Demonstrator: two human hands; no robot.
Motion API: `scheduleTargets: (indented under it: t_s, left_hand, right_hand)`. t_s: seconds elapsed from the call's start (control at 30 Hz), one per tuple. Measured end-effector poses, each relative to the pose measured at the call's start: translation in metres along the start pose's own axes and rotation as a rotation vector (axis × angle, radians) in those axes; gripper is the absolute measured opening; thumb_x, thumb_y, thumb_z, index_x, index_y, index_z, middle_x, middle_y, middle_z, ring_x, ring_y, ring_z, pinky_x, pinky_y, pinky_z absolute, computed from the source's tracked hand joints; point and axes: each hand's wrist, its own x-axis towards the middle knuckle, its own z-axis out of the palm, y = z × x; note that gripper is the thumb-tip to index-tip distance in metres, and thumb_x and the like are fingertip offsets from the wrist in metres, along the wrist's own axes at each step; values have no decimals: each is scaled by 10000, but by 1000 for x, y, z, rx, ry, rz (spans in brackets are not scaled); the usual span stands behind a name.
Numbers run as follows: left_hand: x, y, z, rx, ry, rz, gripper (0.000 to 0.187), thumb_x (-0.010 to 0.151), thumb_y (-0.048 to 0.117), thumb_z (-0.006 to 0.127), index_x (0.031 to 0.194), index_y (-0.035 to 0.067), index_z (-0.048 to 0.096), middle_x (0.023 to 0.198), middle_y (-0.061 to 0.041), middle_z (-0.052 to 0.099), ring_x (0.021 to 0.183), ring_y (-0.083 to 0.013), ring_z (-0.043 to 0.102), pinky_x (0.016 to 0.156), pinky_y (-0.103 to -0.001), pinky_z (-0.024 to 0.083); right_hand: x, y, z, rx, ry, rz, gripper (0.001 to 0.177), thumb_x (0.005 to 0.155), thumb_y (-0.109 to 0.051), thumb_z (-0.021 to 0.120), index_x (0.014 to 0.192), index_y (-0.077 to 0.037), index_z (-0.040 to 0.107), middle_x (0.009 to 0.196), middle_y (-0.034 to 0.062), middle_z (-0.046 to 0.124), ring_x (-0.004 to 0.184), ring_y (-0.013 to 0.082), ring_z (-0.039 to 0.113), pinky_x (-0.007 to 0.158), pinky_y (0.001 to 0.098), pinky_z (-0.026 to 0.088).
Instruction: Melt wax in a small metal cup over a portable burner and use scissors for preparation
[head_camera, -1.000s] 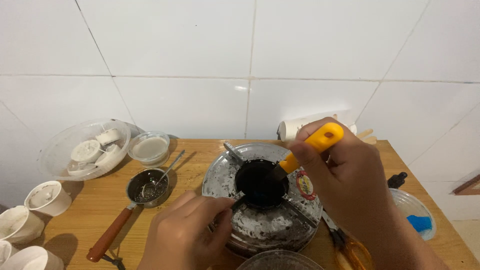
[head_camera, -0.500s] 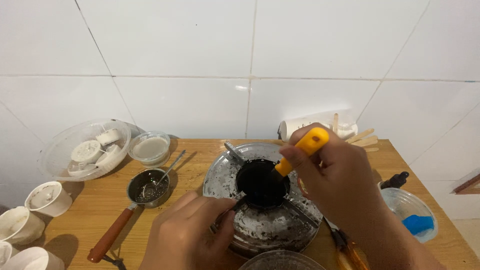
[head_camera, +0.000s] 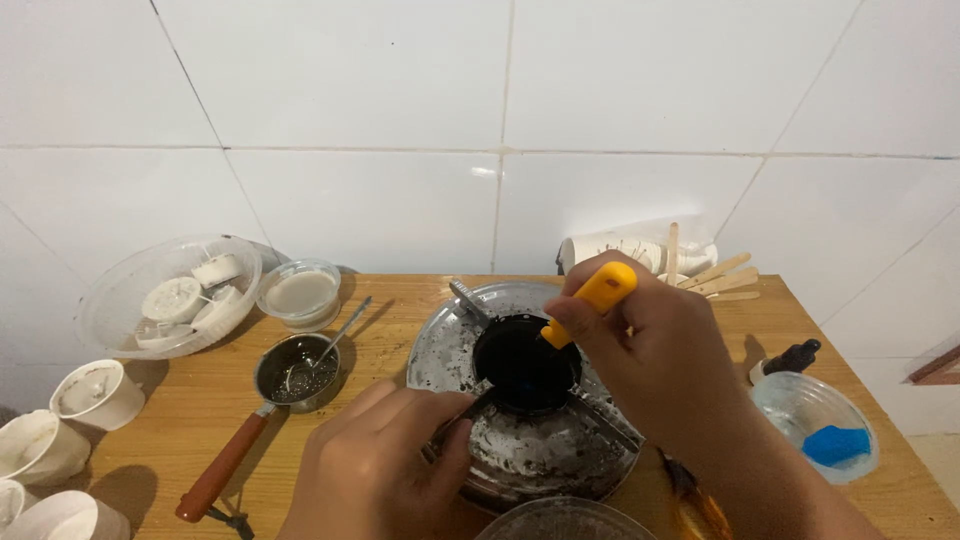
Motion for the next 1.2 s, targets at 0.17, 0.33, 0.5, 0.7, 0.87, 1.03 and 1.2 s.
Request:
scheduleTargets:
  t_s: [0.17,0.33,0.5,0.7,0.87,1.03,1.2]
  left_hand:
    - [-3,-3,4,11,-7,4,156,816,115,730,958,176,745,788,20,735,689,-214,656,559,-353,491]
    - [-2,3,0,-15,-7,19,178,846,135,720,1022,153,729,893,1,744,750,-227,674,601,-367,514]
    - [-7,13,-7,-113,62,-81,305,813,203,757,1114,161,731,905,-15,757,778,-180,731,743,-307,560]
    - [-22,31,-7,-1339,-70,-202,598,965,58,696,1483,-86,435,1101,-262,719,1015,-242,686,900,-310,503]
    - [-13,30,-12,-984,-271,-229,284,906,144,703,1163,23,683,921,-27,697,822,-60,571,649,-238,514]
    - [-20,21,-3,-625,-88,-103,207,778,158,779,985,159,767,809,24,796,679,-59,641,578,-269,542]
    - [-25,23,0,-550,-50,-301,202,803,221,836,1005,219,829,740,23,817,622,-54,722,559,-229,555]
  right_hand:
    - [-2,-2,-6,-29,0,-48,237,907,-445,662,855,-227,737,476,-55,536,437,102,469,516,295,402]
    - [-21,-22,-27,96,143,-215,197,944,-271,662,808,-138,715,768,-38,706,450,74,573,481,244,438]
    - [-42,-27,-38,34,156,-378,215,815,-367,770,912,-176,754,819,-25,785,690,115,718,700,264,518]
    - [-59,-56,-39,-178,-125,-1094,126,1037,-135,489,985,-113,603,719,-1,464,568,185,480,453,360,352]
    - [-68,-60,-30,-266,-117,-1115,129,939,-64,639,982,-145,549,847,36,533,638,225,536,475,389,396]
    - [-72,-61,-30,-295,-132,-1109,220,878,-59,702,1040,-142,578,914,48,626,669,249,605,456,419,410]
    - [-58,-1,-41,150,-19,-356,560,758,115,474,1141,-146,788,839,52,772,718,140,710,643,282,588]
